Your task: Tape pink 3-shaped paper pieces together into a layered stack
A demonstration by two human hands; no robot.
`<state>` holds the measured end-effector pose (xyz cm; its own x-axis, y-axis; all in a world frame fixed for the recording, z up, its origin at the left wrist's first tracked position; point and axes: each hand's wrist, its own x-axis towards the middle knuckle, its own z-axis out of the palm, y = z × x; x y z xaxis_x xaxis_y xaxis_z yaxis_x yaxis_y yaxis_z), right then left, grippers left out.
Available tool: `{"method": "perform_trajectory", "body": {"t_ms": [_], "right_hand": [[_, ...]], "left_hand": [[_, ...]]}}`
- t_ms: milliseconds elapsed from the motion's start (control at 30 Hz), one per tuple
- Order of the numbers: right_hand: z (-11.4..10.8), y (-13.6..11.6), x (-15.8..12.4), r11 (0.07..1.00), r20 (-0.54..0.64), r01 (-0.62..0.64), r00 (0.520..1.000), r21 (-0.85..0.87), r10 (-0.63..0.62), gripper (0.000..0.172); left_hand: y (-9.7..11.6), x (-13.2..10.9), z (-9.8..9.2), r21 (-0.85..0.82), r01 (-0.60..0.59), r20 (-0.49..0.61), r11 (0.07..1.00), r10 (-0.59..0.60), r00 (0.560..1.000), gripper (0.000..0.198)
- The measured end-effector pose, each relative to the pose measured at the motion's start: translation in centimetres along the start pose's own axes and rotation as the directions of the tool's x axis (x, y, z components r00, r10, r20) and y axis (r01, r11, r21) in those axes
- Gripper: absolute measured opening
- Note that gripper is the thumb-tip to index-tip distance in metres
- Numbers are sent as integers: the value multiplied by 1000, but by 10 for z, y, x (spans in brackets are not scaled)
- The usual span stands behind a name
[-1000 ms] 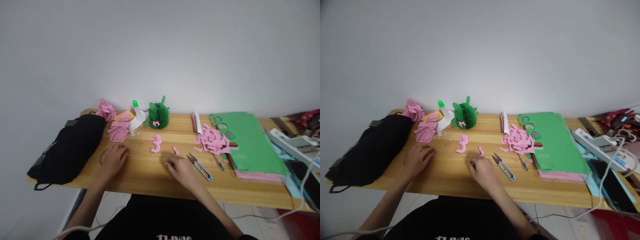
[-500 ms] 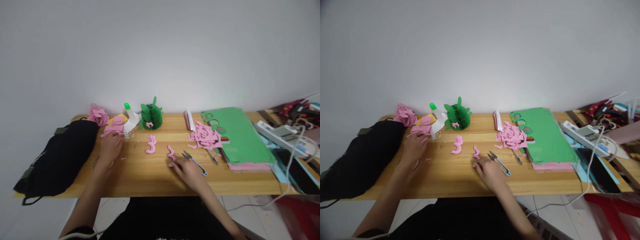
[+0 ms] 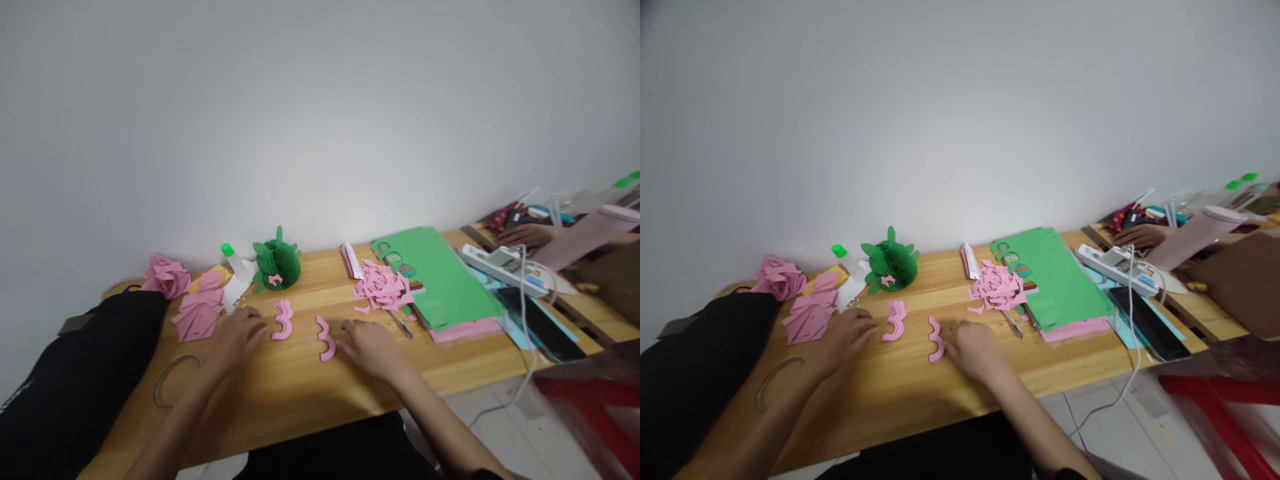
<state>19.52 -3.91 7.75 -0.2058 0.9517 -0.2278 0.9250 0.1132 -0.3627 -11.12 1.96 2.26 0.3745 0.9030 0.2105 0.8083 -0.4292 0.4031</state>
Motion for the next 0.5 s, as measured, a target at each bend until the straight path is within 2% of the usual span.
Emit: {"method": "perform_trajectory", "body": {"t_ms": [67, 167, 233, 300, 400, 500], "right_hand": [[1, -9, 8, 1000, -13, -29, 999, 0, 29, 30], [4, -21, 18, 998, -34, -51, 998, 29, 52, 27], [7, -25, 25, 996, -53, -58, 997, 71, 62, 27], [11, -27, 32, 989, -88, -63, 993, 132, 75, 27], [18, -27, 46, 960, -160, -58, 982, 273, 105, 27], [23, -25, 67, 881, -193, -35, 971, 471, 141, 27]], "left_hand": [[8, 3, 6, -57, -1, -35, 998, -1, 999, 24], [6, 17, 6, -132, 79, -185, 988, -103, 977, 24], [-1, 33, 0, -197, 138, -282, 971, -191, 940, 31], [-6, 53, -7, -279, 175, -314, 944, -262, 913, 47], [-8, 84, -14, -424, 199, -249, 884, -325, 912, 76], [-1, 107, -14, -554, 207, -121, 806, -324, 938, 87]]}}
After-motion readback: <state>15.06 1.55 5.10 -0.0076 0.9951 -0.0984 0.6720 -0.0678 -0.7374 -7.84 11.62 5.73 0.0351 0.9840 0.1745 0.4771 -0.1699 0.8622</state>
